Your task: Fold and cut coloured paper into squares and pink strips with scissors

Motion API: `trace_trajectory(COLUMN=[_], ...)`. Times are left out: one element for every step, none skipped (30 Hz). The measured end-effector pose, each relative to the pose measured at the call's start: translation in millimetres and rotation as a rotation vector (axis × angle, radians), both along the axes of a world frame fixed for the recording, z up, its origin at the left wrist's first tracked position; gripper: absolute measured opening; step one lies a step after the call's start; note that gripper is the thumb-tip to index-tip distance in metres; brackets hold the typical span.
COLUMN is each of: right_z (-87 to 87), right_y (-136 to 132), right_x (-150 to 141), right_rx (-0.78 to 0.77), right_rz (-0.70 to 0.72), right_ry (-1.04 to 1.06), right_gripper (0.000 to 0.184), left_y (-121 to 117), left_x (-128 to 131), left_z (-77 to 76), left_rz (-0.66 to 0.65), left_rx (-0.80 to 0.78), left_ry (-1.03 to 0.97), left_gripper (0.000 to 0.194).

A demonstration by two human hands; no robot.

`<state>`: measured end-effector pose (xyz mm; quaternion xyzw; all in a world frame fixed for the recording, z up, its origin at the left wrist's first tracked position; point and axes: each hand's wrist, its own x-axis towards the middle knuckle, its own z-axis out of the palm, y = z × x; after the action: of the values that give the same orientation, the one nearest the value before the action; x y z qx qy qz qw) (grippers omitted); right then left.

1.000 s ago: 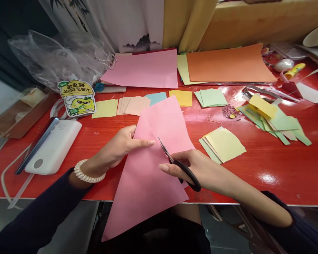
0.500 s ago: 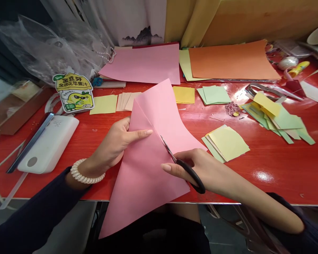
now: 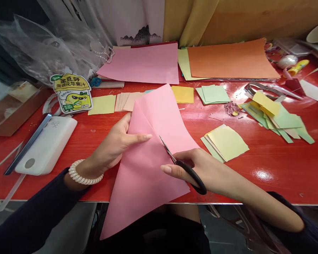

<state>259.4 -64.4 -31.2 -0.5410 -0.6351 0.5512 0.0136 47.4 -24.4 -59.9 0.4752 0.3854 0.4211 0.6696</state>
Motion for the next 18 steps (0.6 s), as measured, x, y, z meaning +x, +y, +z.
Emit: trace_trajectory(right_z=[0.2, 0.1, -0.2, -0.6, -1.2, -1.8, -2.3, -2.8, -3.2, -3.5, -3.7, -3.8, -3.8, -3.8, -3.7, -3.7, -3.8, -3.9], right_y=[0.2, 0.4, 0.5, 0.6, 0.6, 0.7, 0.7, 0.8, 1.0, 1.1, 1.3, 1.3, 1.4, 1.3, 1.2, 1.1, 1.0, 0.9], right_x=[-0.3, -0.4, -0.5, -0.6, -0.6, -0.7, -0.8, -0.9, -0.9, -0.9, -0.8, -0.6, -0.3, 0.2, 0.6, 1.0, 1.3, 1.5], right_rx=[-0.006, -0.011, -0.015, -0.014, -0.010, -0.004, 0.001, 0.004, 0.003, 0.003, 0.003, 0.002, -0.001, -0.004, -0.004, -0.001, 0.004, 0.011], right_rz=[-0.003, -0.004, -0.002, -0.001, 0.000, -0.001, -0.003, -0.006, -0.009, -0.011, -0.014, -0.017, -0.019, -0.021, -0.022, -0.023, -0.024, -0.026], right_ry=[-0.001, 0.000, 0.002, 0.002, 0.000, -0.002, -0.005, -0.008, -0.010, -0.013, -0.017, -0.023, -0.027, -0.026, -0.024, -0.020, -0.016, -0.012], right_gripper=[0.053, 0.053, 0.052, 0.052, 0.051, 0.051, 0.051, 0.051, 0.051, 0.051, 0.051, 0.051, 0.052, 0.052, 0.052, 0.052, 0.052, 0.052], left_y=[-0.4, -0.7, -1.1, -1.4, -1.6, -1.6, -1.5, -1.3, -0.9, -0.4, 0.1, 0.7, 1.2, 1.7, 2.1, 2.4, 2.6, 2.7], left_x=[0.1, 0.3, 0.6, 0.9, 1.1, 1.3, 1.4, 1.3, 1.1, 0.8, 0.4, -0.1, -0.5, -1.0, -1.3, -1.5, -1.7, -1.8], left_z=[0.5, 1.1, 1.7, 2.2, 2.5, 2.5, 2.2, 1.7, 1.0, 0.3, -0.4, -1.0, -1.5, -1.9, -2.1, -2.2, -2.2, -2.3], left_rz=[0.007, 0.017, 0.027, 0.035, 0.044, 0.052, 0.060, 0.068, 0.079, 0.088, 0.097, 0.105, 0.111, 0.114, 0.115, 0.115, 0.116, 0.114], left_rx=[0.005, 0.013, 0.024, 0.037, 0.052, 0.067, 0.079, 0.087, 0.093, 0.097, 0.099, 0.100, 0.101, 0.100, 0.097, 0.095, 0.092, 0.089], left_ry=[0.013, 0.028, 0.044, 0.062, 0.081, 0.102, 0.124, 0.146, 0.166, 0.181, 0.191, 0.197, 0.199, 0.199, 0.197, 0.195, 0.195, 0.195], left_gripper=[0.057, 0.056, 0.055, 0.055, 0.054, 0.054, 0.054, 0.053, 0.053, 0.053, 0.052, 0.052, 0.052, 0.051, 0.051, 0.050, 0.050, 0.050])
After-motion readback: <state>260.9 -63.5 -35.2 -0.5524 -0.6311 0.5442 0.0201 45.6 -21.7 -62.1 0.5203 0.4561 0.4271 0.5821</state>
